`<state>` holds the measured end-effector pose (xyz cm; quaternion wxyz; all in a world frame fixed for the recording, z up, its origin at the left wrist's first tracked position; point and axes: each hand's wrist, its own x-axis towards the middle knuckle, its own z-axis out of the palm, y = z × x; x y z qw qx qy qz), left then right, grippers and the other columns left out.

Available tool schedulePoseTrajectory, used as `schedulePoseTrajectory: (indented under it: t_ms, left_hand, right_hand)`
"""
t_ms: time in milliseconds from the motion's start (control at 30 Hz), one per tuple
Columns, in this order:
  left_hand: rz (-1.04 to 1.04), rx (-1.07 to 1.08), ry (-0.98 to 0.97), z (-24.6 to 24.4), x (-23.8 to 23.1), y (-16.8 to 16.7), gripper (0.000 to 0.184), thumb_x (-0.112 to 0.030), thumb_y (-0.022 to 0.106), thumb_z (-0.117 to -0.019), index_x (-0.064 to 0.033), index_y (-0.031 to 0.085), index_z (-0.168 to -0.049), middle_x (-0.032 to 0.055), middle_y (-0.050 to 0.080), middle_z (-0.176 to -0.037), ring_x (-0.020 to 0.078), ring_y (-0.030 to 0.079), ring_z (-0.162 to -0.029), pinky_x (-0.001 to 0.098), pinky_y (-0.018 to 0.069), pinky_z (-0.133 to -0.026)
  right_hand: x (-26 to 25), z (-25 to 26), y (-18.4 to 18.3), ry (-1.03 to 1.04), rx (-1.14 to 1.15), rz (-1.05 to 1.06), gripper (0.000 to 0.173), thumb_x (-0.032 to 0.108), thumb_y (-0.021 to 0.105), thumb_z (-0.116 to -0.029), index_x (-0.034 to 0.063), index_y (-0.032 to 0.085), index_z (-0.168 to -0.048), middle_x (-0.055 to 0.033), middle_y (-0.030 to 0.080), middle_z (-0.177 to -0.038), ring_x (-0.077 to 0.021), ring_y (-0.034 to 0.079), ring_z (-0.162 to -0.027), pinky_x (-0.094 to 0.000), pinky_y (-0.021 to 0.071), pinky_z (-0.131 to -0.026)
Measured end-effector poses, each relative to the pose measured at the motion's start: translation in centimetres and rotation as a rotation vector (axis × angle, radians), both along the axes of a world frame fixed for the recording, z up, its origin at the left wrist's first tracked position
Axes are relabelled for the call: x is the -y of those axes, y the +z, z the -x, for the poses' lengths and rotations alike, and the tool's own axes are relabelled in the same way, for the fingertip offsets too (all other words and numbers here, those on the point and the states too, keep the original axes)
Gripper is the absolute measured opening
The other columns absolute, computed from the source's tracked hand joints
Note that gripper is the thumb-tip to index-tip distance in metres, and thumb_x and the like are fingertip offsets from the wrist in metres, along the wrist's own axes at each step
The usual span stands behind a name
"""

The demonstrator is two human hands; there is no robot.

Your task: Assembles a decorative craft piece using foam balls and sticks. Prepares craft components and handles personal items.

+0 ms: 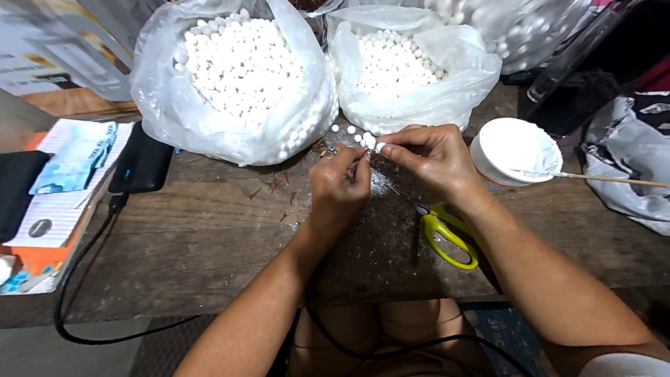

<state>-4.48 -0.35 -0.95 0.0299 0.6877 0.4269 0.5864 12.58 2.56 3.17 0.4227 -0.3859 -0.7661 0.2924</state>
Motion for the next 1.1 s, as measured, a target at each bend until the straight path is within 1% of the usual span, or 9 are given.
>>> schedulePoseTrajectory:
  t_ms: [133,467,600,700,767,867,933,1000,1100]
  left_hand:
    - [-0.018,-0.021,0.014,-0.1,0.0,0.0,0.011,0.002,0.063,-0.0870,0.0072,0.072,-0.085,0.0132,0.066,-0.070,0.0051,0.060,-0.061,0.0132,0.0485,-0.060]
    - [-0.027,-0.025,0.002,-0.1,-0.1,0.0,0.011,0.003,0.063,-0.0879,0.0077,0.072,-0.084,0.0139,0.066,-0.072,0.0068,0.060,-0.063,0.0141,0.0486,-0.062]
    - [0.005,-0.010,-0.006,-0.1,0.0,0.0,0.012,0.002,0.063,-0.0886,0.0073,0.072,-0.085,0.0124,0.067,-0.071,0.0042,0.059,-0.062,0.0130,0.0485,-0.061]
    - [0.124,0.052,-0.063,0.2,0.2,0.1,0.010,0.001,0.064,-0.0908,0.0070,0.072,-0.090,0.0102,0.068,-0.074,0.0005,0.060,-0.061,0.0124,0.0500,-0.061]
    - [0.216,0.134,-0.113,0.4,0.3,0.3,0.010,0.001,0.066,-0.0930,0.0079,0.072,-0.097,0.0088,0.071,-0.080,-0.0013,0.065,-0.067,0.0127,0.0540,-0.066]
    - [0.290,0.222,-0.112,0.5,0.3,0.9,0.011,0.000,0.068,-0.0937,0.0073,0.072,-0.101,0.0091,0.072,-0.090,-0.0019,0.067,-0.075,0.0127,0.0556,-0.071]
    - [0.289,0.265,-0.130,0.6,0.1,0.8,0.010,0.001,0.068,-0.0931,0.0064,0.073,-0.100,0.0111,0.067,-0.101,0.0013,0.065,-0.086,0.0136,0.0552,-0.077]
    - [0.267,0.295,-0.133,0.5,-0.1,0.7,0.009,0.003,0.067,-0.0917,0.0063,0.073,-0.097,0.0121,0.063,-0.103,0.0029,0.064,-0.087,0.0136,0.0548,-0.077]
    - [0.276,0.293,-0.144,0.5,0.0,0.9,0.010,0.004,0.065,-0.0926,0.0073,0.072,-0.099,0.0100,0.065,-0.095,0.0011,0.064,-0.081,0.0135,0.0548,-0.075]
  right_hand:
    - [0.0,0.1,-0.1,-0.014,0.006,-0.019,0.012,0.011,0.068,-0.0949,0.0038,0.077,-0.098,0.0006,0.070,-0.089,0.0063,0.061,-0.076,-0.0099,0.0505,-0.071]
    - [0.0,0.3,-0.4,-0.029,0.035,-0.028,0.015,0.014,0.065,-0.0968,0.0065,0.077,-0.092,0.0045,0.067,-0.081,0.0080,0.057,-0.070,-0.0104,0.0469,-0.067]
    - [0.0,0.2,-0.4,-0.028,0.044,-0.012,0.017,0.016,0.064,-0.0980,0.0070,0.077,-0.091,0.0051,0.067,-0.081,0.0084,0.056,-0.069,-0.0103,0.0464,-0.066]
    - [-0.2,-0.7,0.6,-0.049,0.043,0.001,0.021,0.019,0.061,-0.1007,0.0052,0.076,-0.099,0.0033,0.070,-0.088,0.0058,0.061,-0.075,-0.0142,0.0510,-0.071]
    - [-0.5,-1.9,1.4,-0.140,0.031,-0.058,0.024,0.020,0.058,-0.1033,0.0028,0.074,-0.106,0.0015,0.071,-0.092,0.0040,0.063,-0.078,-0.0160,0.0533,-0.074]
    - [-0.9,-3.5,1.8,-0.291,0.087,-0.238,0.027,0.017,0.056,-0.1041,-0.0015,0.073,-0.112,-0.0078,0.073,-0.097,-0.0031,0.069,-0.083,-0.0198,0.0563,-0.080]
    - [-0.9,-4.0,1.8,-0.352,0.181,-0.292,0.024,0.012,0.056,-0.1027,-0.0021,0.073,-0.112,-0.0125,0.073,-0.098,-0.0082,0.070,-0.083,-0.0225,0.0572,-0.081]
    - [-0.7,-4.0,1.9,-0.382,0.306,-0.292,0.021,0.006,0.058,-0.0999,-0.0033,0.074,-0.110,-0.0179,0.074,-0.096,-0.0189,0.072,-0.083,-0.0322,0.0580,-0.081]
    - [-0.4,-3.5,2.0,-0.365,0.482,-0.228,0.018,0.000,0.059,-0.0966,-0.0061,0.075,-0.105,-0.0237,0.073,-0.097,-0.0349,0.072,-0.088,-0.0497,0.0552,-0.085]
